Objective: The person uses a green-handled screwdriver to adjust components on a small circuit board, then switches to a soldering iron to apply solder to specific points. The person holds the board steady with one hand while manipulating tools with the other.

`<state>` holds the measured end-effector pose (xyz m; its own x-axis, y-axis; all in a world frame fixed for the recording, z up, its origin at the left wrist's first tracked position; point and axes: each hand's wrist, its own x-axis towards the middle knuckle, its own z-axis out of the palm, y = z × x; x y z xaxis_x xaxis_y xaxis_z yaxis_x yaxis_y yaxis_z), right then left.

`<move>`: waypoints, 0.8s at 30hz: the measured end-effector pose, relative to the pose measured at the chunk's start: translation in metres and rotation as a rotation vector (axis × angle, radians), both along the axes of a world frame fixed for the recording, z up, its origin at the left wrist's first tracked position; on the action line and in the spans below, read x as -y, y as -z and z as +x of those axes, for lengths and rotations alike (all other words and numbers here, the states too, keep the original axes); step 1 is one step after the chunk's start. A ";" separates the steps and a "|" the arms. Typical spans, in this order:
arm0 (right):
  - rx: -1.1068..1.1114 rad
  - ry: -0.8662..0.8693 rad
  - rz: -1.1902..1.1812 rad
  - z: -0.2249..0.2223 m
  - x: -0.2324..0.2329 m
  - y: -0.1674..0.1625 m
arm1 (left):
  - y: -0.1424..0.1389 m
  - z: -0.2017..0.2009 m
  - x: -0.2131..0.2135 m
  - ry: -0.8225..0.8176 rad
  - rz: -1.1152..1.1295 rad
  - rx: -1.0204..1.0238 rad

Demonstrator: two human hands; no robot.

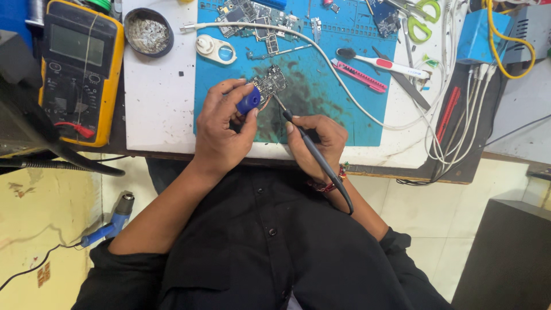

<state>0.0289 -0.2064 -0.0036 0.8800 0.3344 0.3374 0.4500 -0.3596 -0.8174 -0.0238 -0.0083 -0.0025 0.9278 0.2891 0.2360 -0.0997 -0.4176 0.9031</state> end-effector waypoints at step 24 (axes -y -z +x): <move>0.011 0.015 -0.001 -0.001 -0.001 0.002 | 0.000 -0.001 0.000 0.008 0.012 -0.009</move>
<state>0.0279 -0.2056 -0.0052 0.8810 0.3217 0.3470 0.4539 -0.3670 -0.8120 -0.0249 -0.0080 -0.0022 0.9322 0.2785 0.2313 -0.0954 -0.4274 0.8990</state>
